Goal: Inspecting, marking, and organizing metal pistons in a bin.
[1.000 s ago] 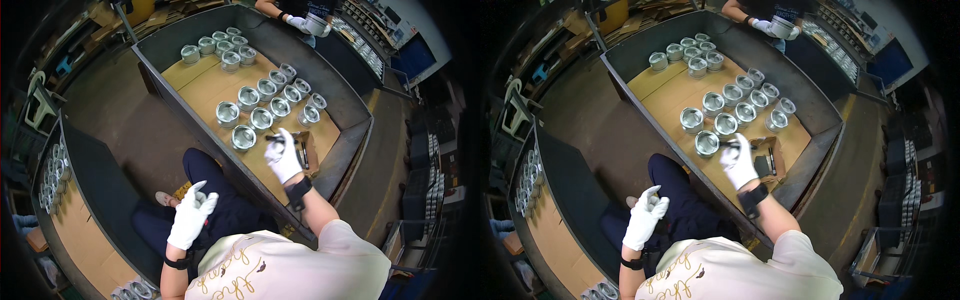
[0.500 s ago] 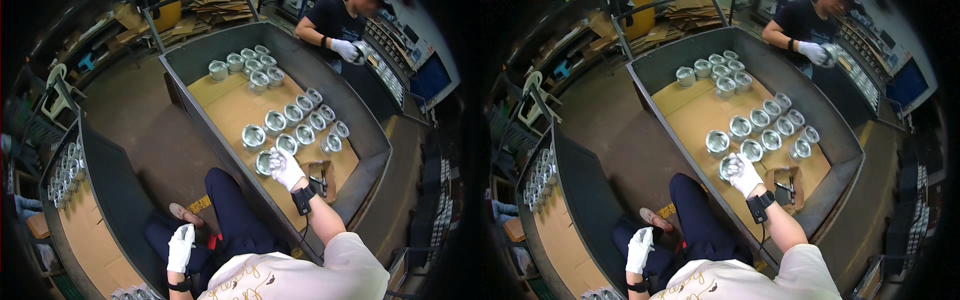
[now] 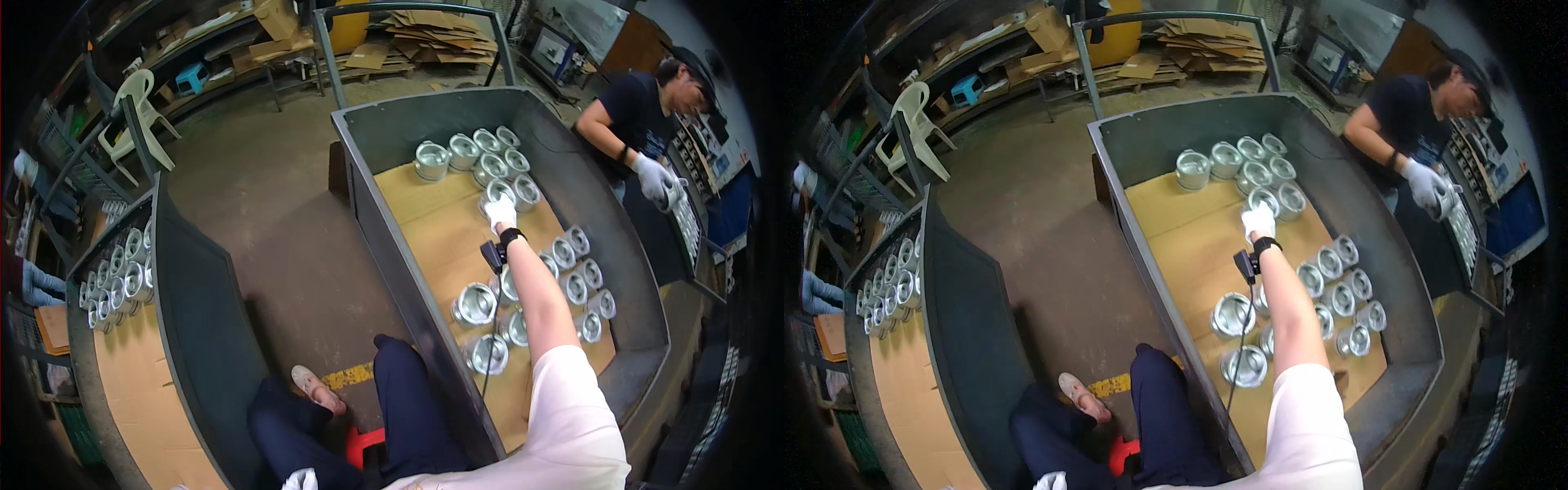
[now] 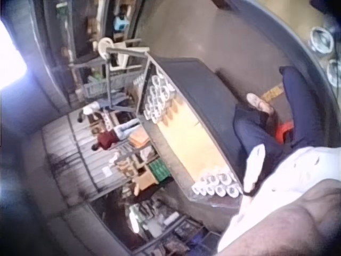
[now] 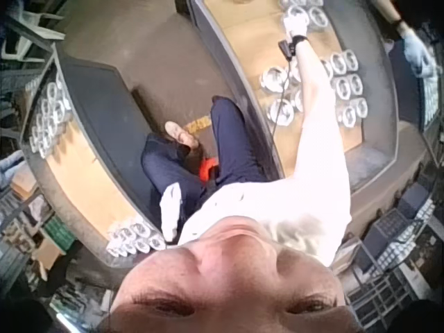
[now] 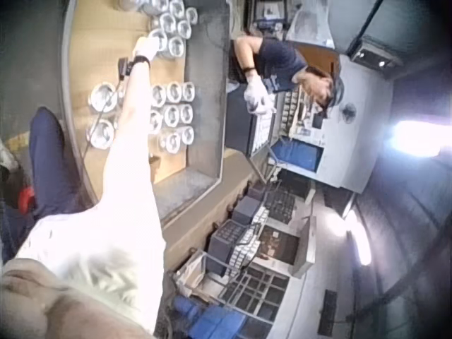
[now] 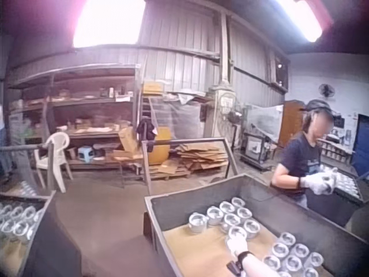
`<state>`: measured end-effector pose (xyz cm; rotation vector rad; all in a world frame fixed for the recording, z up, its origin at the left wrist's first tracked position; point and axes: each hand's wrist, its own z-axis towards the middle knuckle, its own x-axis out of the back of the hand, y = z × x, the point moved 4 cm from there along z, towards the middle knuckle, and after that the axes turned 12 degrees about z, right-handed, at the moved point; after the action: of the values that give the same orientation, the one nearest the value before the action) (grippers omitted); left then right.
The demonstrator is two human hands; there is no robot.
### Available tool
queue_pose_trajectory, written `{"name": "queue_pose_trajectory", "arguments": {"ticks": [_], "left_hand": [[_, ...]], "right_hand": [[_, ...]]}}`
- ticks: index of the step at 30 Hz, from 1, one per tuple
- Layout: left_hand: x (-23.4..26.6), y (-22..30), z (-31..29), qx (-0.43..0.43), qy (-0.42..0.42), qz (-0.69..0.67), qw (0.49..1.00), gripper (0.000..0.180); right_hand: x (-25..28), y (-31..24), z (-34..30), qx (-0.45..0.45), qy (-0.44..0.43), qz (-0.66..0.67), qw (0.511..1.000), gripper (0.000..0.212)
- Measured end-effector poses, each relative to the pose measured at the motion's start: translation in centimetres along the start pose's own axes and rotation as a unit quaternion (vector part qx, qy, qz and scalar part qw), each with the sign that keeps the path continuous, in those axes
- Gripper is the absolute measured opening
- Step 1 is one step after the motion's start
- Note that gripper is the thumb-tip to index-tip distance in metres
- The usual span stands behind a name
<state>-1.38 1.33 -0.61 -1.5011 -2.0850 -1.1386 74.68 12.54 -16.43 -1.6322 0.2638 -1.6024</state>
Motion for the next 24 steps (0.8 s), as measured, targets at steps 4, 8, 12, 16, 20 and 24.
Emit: {"name": "queue_pose_trajectory", "arguments": {"ticks": [4,8,12,16,20,24], "left_hand": [[1.1,-0.4,-1.0,0.044,-0.006,0.028,0.999,0.036],[0.7,-0.3,2.4,0.026,-0.06,-0.006,0.998,0.035],[-1.1,-2.0,1.9,0.082,-0.084,-0.025,0.993,0.032],[-0.7,0.1,0.9,0.001,-0.028,0.04,0.999,0.032],[-0.7,2.0,0.3,-0.196,0.045,0.122,0.972,0.035],[-1.1,3.8,-0.9,-0.351,0.121,0.179,0.911,0.037]], "right_hand": [[-5.4,3.5,3.5,-0.011,-0.036,-0.062,0.997,0.058],[-1.1,10.3,12.7,0.139,-0.136,-0.348,0.917,0.028],[-2.8,9.0,9.7,0.022,-0.165,-0.089,0.982,0.034],[-1.8,0.0,1.0,0.081,-0.249,-0.173,0.95,0.041],[9.1,-13.5,-10.5,0.058,-0.357,-0.065,0.93,0.033],[17.9,-16.0,-17.1,0.141,-0.351,0.195,0.905,0.025]]}}
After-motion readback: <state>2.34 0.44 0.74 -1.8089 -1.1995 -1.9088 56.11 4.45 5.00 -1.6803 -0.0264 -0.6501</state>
